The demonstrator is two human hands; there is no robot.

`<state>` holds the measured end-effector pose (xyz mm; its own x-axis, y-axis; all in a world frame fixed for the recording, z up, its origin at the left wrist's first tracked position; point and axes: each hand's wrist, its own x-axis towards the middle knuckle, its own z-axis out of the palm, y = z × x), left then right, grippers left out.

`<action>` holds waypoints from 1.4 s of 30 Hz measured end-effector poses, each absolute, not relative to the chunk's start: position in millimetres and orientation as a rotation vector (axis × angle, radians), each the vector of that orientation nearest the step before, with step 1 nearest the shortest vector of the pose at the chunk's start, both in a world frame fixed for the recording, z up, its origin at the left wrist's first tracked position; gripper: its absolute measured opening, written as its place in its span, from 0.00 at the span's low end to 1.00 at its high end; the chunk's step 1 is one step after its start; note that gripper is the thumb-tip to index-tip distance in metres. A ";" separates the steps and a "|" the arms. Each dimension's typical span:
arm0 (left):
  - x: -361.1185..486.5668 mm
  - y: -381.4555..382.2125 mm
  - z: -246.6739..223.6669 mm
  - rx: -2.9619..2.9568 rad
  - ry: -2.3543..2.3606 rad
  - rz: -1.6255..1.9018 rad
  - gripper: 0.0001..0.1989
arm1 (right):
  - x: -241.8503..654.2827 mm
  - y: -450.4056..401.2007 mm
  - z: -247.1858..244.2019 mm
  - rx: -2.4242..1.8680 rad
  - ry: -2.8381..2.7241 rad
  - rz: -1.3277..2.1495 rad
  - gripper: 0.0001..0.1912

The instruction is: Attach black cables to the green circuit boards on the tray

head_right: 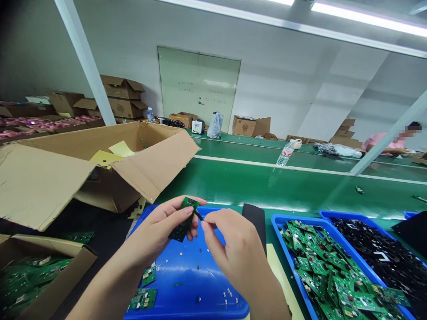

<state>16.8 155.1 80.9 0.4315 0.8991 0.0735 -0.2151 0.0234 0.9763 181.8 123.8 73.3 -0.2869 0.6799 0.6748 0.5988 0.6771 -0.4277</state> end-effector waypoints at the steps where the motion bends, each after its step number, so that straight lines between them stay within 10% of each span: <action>1: 18.6 154.0 80.4 1.243 0.703 0.954 0.11 | 181.2 125.5 72.8 -0.988 -2.005 0.115 0.08; 42: 28.0 150.7 76.1 1.400 0.838 0.890 0.15 | 186.2 136.2 67.4 -1.173 -2.019 -0.225 0.10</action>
